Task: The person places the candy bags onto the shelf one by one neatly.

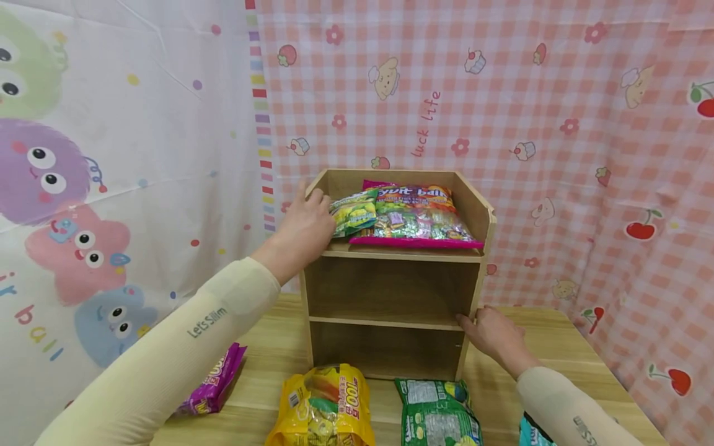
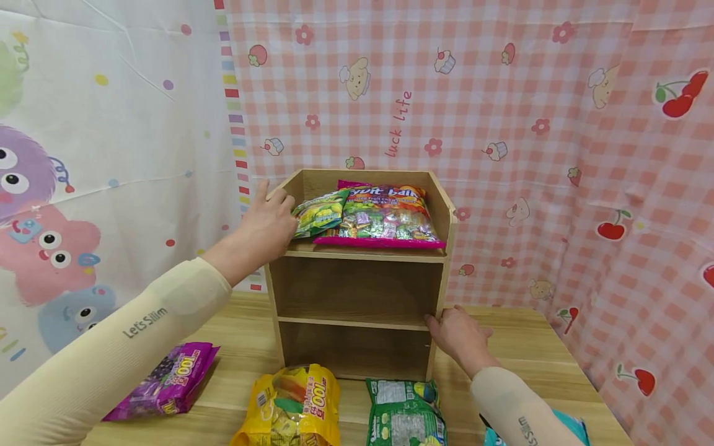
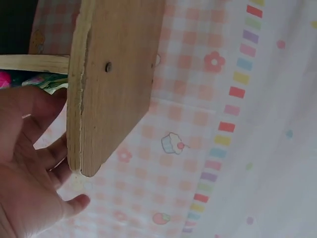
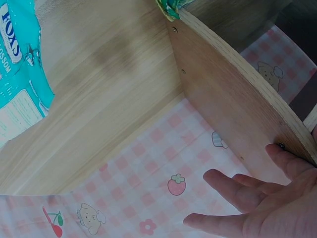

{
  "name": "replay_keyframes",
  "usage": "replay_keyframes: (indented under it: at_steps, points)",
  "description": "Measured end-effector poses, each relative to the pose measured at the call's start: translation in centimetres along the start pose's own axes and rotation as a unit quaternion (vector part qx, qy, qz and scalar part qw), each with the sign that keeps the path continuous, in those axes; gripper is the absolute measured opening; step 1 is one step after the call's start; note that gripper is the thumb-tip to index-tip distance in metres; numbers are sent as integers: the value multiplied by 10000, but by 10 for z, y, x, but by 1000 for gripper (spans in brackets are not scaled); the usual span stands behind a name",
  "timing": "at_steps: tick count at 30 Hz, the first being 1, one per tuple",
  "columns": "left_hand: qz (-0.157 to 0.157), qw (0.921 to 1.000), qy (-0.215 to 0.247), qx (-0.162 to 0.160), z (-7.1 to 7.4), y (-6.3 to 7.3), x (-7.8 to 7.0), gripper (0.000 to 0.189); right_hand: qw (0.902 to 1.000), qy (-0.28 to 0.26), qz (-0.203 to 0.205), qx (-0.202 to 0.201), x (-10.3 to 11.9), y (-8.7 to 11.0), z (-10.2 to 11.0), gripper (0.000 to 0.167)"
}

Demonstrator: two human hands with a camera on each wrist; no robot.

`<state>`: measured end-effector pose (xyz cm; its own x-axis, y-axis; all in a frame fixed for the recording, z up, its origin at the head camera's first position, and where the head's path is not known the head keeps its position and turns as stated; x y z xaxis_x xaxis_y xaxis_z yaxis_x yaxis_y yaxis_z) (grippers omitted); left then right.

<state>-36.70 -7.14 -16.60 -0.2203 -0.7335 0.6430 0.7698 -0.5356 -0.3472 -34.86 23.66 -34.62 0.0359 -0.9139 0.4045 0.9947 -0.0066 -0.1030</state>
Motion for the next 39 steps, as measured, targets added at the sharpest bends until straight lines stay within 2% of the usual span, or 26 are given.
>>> replay_keyframes:
  at_steps: [4, 7, 11, 14, 16, 19, 21, 25, 30, 34, 39]
  points:
    - [107, 9991, 355, 219, -1, -1, 3, 35, 10000, -13, -20, 23, 0, 0, -1, 49]
    - [42, 9989, 351, 301, -2, -2, 2, 29, 10000, -17, -28, 37, 0, 0, 0, 49]
    - [-200, 9992, 150, 322, -3, -2, -1, 14, 10000, -7, -25, 48, 0, 0, 0, 49]
    - [-245, 9989, 144, 365, -3, -2, -3, 14, 10000, 7, -19, 51, 0, 0, 0, 49]
    - [-157, 9987, 300, 371, -2, -3, -2, 19, 10000, 18, -19, 48, 0, 0, -1, 50]
    - [-29, 9978, 615, 227, 3, -6, -3, 28, 10000, 3, -36, 47, 0, 0, -1, 50]
    - [-54, 9971, 757, 62, 8, -9, -5, 30, 10000, -15, -37, 38, 0, 0, 0, 50]
    - [-243, 9971, 695, -178, 14, -13, -12, 18, 10000, -29, -51, 59, 0, 0, 0, 49]
    - [-253, 9968, 684, -312, 13, -13, -14, 15, 9999, 23, -38, 96, 0, 0, 0, 50]
    - [-215, 9940, 988, -415, 12, -13, -12, 13, 9999, 32, -37, 93, 1, 0, 0, 50]
    - [-519, 9889, 1351, -328, 10, -13, -12, 16, 9999, -4, -57, 125, 0, 1, 1, 48]
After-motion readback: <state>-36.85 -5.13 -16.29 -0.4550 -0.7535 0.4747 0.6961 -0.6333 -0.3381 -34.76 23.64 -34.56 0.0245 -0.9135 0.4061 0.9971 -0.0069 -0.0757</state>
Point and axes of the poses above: each hand's wrist, its own y-axis away from the middle knuckle, its own z-axis out of the back of the hand, x = y × z, the point moved 6 cm from there along -y, towards the middle knuckle, and after that the axes turned 2 degrees about -y, right-handed, at the moved point
